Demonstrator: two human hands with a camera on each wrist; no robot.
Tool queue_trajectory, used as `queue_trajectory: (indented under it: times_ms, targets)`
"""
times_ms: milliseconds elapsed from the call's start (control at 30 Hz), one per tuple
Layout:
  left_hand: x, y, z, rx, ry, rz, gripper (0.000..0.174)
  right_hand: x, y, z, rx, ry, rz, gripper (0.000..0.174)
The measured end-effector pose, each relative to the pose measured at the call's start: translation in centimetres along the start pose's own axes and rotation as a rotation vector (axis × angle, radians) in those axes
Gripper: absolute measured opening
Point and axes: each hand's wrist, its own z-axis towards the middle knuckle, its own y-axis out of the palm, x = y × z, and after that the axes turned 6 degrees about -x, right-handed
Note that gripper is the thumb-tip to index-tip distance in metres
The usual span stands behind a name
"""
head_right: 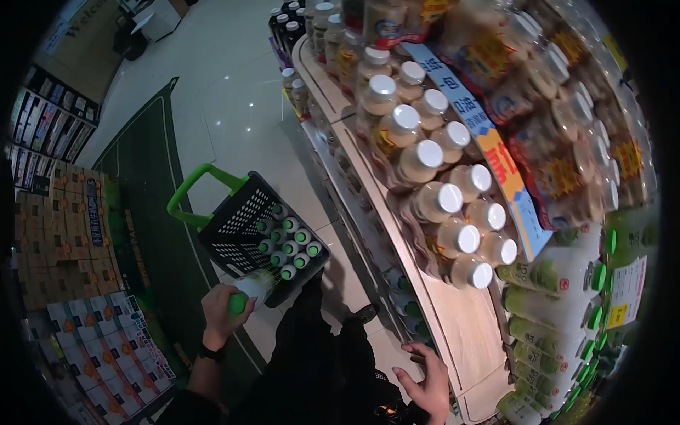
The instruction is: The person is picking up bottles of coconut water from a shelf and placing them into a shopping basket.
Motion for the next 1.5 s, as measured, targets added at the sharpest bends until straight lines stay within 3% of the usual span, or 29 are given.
queue_trajectory:
  times_ms: [67, 133, 200, 300, 333, 367, 567, 600, 667, 700, 833, 867, 1033, 1100, 1167, 1333, 1367, 1433, 1500]
  targets:
    - [-5.8, 2.4, 0.3, -0.102, -0.103, 0.053, 0.034, -0.8, 2.5, 2.3, -0.099, 0.016, -0.025, 0.054]
    - [-11.8, 4.8, 0.5, -0.118, -0.174, 0.055, 0.034, -3.8, 4.5, 3.8, -0.014, 0.007, -0.006, 0.039]
    - [-16.4, 7.0, 1.0, -0.137, -0.245, 0.048, 0.034, -5.6, 4.9, 3.7, -0.006, 0.084, 0.014, 0.040]
    - [-21.7, 10.9, 1.8, -0.342, -0.450, 0.075, 0.038, -5.8, 5.6, 3.6, 0.073, 0.214, -0.046, 0.043]
    - [-23.7, 12.7, 1.7, -0.365, -0.461, 0.084, 0.039, -5.3, 6.0, 3.4, 0.113, 0.210, -0.082, 0.042]
    - [-25.8, 14.7, 1.9, -0.366, -0.466, 0.079, 0.039, -4.3, 6.3, 3.8, 0.105, 0.373, 0.001, 0.042]
    - [-33.3, 22.9, 2.9, -0.381, -0.539, -0.023, 0.040, -6.6, 10.0, 8.2, 0.048, 0.506, -0.035, 0.039]
    - [-34.2, 23.9, 3.3, -0.383, -0.584, -0.028, 0.039, -5.3, 10.3, 8.9, -0.043, 0.402, -0.246, 0.039]
    - [-35.9, 26.4, 3.5, -0.342, -0.574, 0.007, 0.038, -6.0, 12.3, 11.9, -0.052, 0.318, -0.232, 0.039]
    - [-36.5, 27.3, 3.7, -0.333, -0.575, -0.002, 0.037, -5.1, 13.2, 12.1, -0.054, 0.462, -0.176, 0.038]
    - [-38.9, 32.1, 3.0, -0.332, -0.549, -0.062, 0.037, -3.7, 14.9, 14.2, -0.178, 0.503, -0.199, 0.040]
    - [-39.5, 33.1, 2.8, -0.369, -0.583, -0.057, 0.037, -3.1, 15.1, 13.9, -0.195, 0.610, -0.197, 0.040]
    - [-40.7, 39.2, 1.6, -0.366, -0.484, -0.022, 0.036, -0.8, 16.5, 15.6, -0.191, 0.702, -0.161, 0.041]
    - [-41.9, 41.4, 1.4, -0.351, -0.555, -0.025, 0.036, -0.3, 17.2, 16.6, -0.218, 0.792, -0.261, 0.035]
    - [-43.0, 43.2, 0.9, -0.330, -0.577, -0.023, 0.036, -0.2, 18.0, 18.0, -0.200, 0.751, -0.262, 0.033]
    - [-44.4, 47.3, -0.4, -0.471, -0.593, 0.124, 0.050, 2.4, 19.5, 20.4, -0.200, 0.610, -0.259, 0.033]
    - [-44.8, 48.3, -0.6, -0.520, -0.600, 0.154, 0.058, 2.8, 19.8, 21.0, -0.229, 0.642, -0.274, 0.034]
    - [-45.1, 49.9, -0.6, -0.567, -0.647, 0.174, 0.058, 3.0, 20.3, 22.2, -0.269, 0.688, -0.287, 0.034]
    - [-45.1, 50.7, 0.6, -0.626, -0.720, 0.191, 0.057, 2.6, 20.7, 23.5, -0.274, 0.894, -0.241, 0.036]
